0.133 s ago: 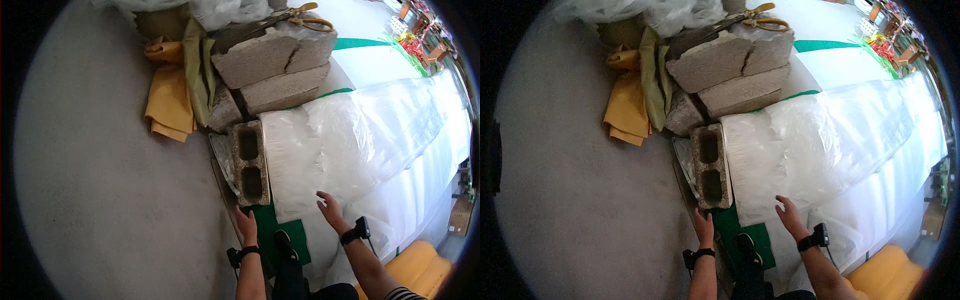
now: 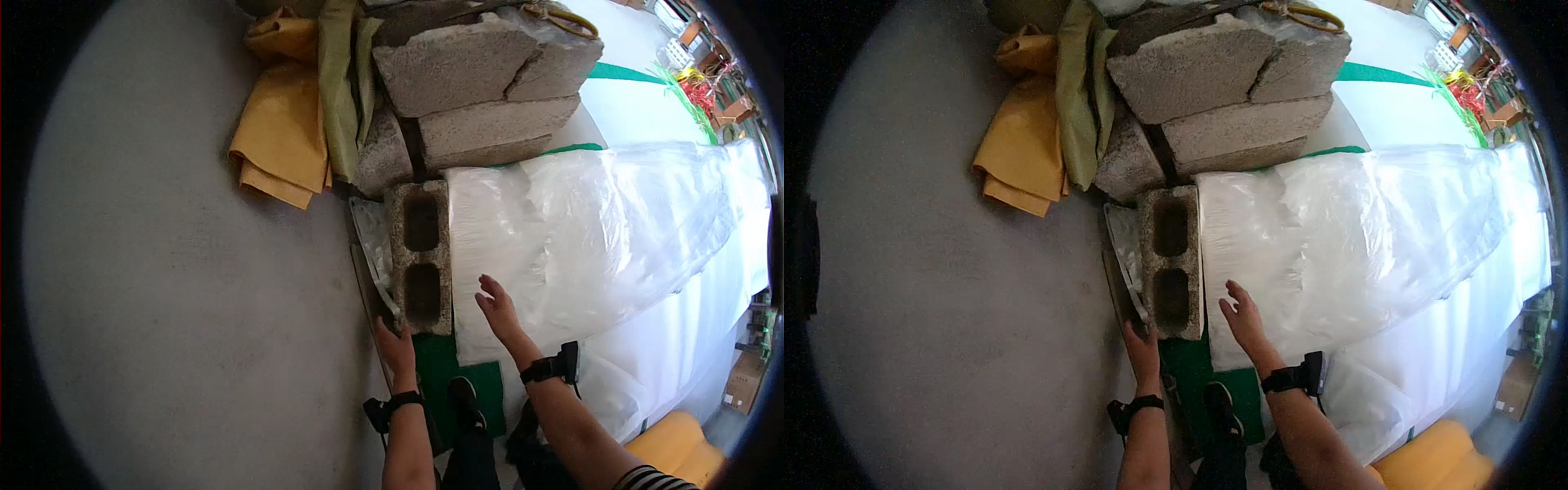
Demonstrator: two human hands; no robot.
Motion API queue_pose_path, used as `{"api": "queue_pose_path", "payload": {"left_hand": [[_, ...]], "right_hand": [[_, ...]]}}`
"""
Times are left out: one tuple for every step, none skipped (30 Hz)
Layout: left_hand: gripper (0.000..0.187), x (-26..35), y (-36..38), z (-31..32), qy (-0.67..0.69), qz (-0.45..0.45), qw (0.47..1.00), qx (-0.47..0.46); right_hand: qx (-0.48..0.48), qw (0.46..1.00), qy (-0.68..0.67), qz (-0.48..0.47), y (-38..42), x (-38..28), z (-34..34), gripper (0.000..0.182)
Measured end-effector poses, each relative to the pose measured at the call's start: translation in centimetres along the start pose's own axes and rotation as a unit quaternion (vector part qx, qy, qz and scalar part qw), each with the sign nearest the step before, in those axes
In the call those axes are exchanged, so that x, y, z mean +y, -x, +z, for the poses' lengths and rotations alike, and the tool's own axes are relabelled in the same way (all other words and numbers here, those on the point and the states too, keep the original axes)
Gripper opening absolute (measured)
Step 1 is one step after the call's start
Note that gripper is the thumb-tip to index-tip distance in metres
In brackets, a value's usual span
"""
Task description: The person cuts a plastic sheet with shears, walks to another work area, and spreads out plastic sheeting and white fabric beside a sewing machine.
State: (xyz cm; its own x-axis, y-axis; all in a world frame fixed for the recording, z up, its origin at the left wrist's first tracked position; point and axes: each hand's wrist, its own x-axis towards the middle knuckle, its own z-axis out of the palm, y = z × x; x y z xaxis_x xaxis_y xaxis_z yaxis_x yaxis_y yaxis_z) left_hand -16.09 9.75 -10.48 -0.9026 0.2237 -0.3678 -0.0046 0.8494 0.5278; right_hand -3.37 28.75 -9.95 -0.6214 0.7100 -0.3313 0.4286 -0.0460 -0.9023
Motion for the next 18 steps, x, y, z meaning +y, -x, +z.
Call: {"api": "queue_pose_path", "payload": {"left_hand": [[0.070,-0.3,-0.8,0.7,0.027,0.015,1.000,-0.006],[0.070,-0.1,-1.8,0.6,0.025,0.018,1.000,0.004],[0.069,0.3,-1.5,1.2,0.001,0.022,1.000,-0.019],[0.068,0.6,-2.1,1.8,-0.018,0.028,0.999,-0.035],[0.068,0.2,-2.9,2.4,-0.011,0.025,0.999,-0.025],[0.068,-0.6,-3.4,3.1,-0.027,0.036,0.999,-0.008],[0.067,-1.1,-3.7,3.7,-0.041,0.049,0.998,0.007],[0.067,-1.5,-3.8,4.0,-0.032,0.046,0.998,0.011],[0.065,-1.8,-3.9,4.1,-0.043,0.034,0.998,-0.013],[0.063,-2.0,-4.1,4.2,-0.053,0.026,0.998,-0.037],[0.063,-2.5,-4.2,4.5,-0.044,0.035,0.998,-0.033],[0.062,-3.0,-4.0,4.8,-0.049,0.067,0.997,-0.005],[0.061,-3.2,-3.7,4.9,-0.052,0.096,0.994,0.026],[0.061,-2.9,-3.3,4.3,-0.043,0.097,0.994,0.035],[0.060,-2.4,-2.8,3.4,-0.021,0.054,0.998,-0.007],[0.060,-1.8,-2.8,3.0,-0.001,0.017,0.998,-0.053],[0.061,-2.3,-3.1,3.6,-0.016,0.006,0.998,-0.064],[0.062,-2.8,-3.2,4.5,-0.033,0.001,0.997,-0.072]], "right_hand": [[0.016,0.999,-0.035,-0.003,-1.7,0.8,1.6,0.053],[0.012,0.999,-0.042,-0.011,-3.7,0.8,3.4,0.053],[0.019,0.998,0.027,-0.047,-4.6,1.2,4.4,0.060],[0.025,0.991,0.097,-0.093,-6.3,1.2,5.4,0.067],[0.020,0.990,0.099,-0.103,-7.9,1.1,5.9,0.067],[-0.016,0.996,0.057,-0.066,-9.1,1.0,6.3,0.072],[-0.049,0.998,0.017,-0.028,-10.2,1.4,6.5,0.078],[-0.065,0.990,0.072,-0.098,-11.3,2.7,6.5,0.087],[-0.065,0.989,0.078,-0.107,-12.1,2.8,6.7,0.087],[-0.094,0.988,0.081,-0.091,-12.6,2.8,6.7,0.090],[-0.121,0.986,0.085,-0.072,-12.8,2.7,6.6,0.094],[-0.116,0.986,0.090,-0.080,-12.7,2.7,6.4,0.094],[-0.130,0.982,0.109,-0.081,-12.6,2.8,6.1,0.095],[-0.146,0.978,0.127,-0.081,-12.5,3.0,6.1,0.097],[-0.146,0.976,0.132,-0.090,-12.6,3.6,6.3,0.097],[-0.150,0.974,0.131,-0.112,-12.9,4.4,6.5,0.097],[-0.147,0.972,0.128,-0.134,-13.2,4.8,6.2,0.097],[-0.162,0.975,0.104,-0.113,-13.3,4.0,5.9,0.098]]}}
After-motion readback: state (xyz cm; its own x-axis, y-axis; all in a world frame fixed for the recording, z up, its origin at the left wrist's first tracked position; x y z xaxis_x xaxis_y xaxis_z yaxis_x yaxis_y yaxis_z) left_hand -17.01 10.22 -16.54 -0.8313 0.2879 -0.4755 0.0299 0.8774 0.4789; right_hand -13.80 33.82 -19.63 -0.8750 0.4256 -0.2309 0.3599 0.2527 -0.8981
